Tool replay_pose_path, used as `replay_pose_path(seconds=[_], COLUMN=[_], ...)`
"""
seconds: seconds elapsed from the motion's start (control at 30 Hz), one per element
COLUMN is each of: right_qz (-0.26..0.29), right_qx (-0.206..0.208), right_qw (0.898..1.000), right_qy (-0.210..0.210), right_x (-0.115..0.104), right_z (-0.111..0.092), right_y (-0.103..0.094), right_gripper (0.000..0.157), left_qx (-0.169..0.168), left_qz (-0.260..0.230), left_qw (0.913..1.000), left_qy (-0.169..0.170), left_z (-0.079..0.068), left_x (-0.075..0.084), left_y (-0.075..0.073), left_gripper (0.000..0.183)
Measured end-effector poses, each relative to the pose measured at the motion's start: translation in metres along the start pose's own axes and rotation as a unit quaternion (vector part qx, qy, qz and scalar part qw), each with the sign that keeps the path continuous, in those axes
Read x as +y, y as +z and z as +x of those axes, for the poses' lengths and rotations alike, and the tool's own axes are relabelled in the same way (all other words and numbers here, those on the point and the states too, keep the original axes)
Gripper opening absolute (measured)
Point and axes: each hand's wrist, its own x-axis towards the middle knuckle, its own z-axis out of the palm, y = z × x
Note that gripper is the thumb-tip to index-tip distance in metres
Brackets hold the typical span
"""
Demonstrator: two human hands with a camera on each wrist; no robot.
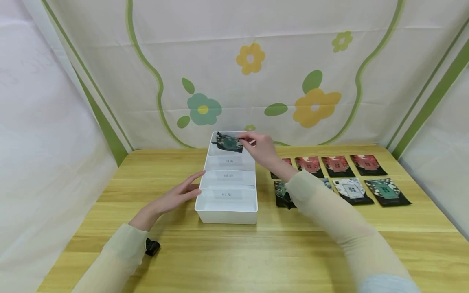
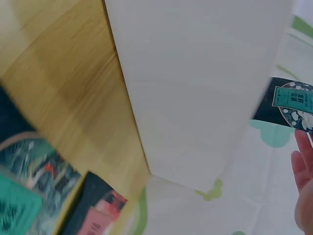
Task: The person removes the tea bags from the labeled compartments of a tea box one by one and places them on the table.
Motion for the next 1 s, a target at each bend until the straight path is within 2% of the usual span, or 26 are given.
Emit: replay_pose_path(seconds=[0.2,0.43,0.67,0.87,1.0], right_qz=[0.027,-0.003,-0.04,-0.06,-0.069], right_qx=[0.019,0.016,0.01,0.013,-0.005], right_qw=[0.998,0.996,0.998,0.998,0.998], right_qy=[-0.052,-0.089,-0.049,-0.021,0.011], right_x=[-0.008,-0.018,-0.03,-0.03,-0.028], right_z=[-0.011,-0.032,-0.058,-0.086,-0.108], right_y=[-0.027,-0.066,-0.103,-0.124,-0.136], right_gripper=[0.015,0.016,0.018,0.019,0.021], left_qx=[0.002,-0.001,-0.005,-0.01,-0.012], left_qz=[0.001,0.003,-0.008,-0.015,-0.014], left_qw=[1.0,1.0,0.9999,0.9998,0.9997], left_qy=[0.002,0.001,0.006,0.01,0.016], left_z=[0.001,0.001,0.002,0.003,0.003], left_x=[0.0,-0.001,-0.001,-0.001,-0.003], left_y=[0.0,0.0,-0.001,-0.001,-0.002], left_gripper=[0.062,0.062,0.063,0.063,0.063])
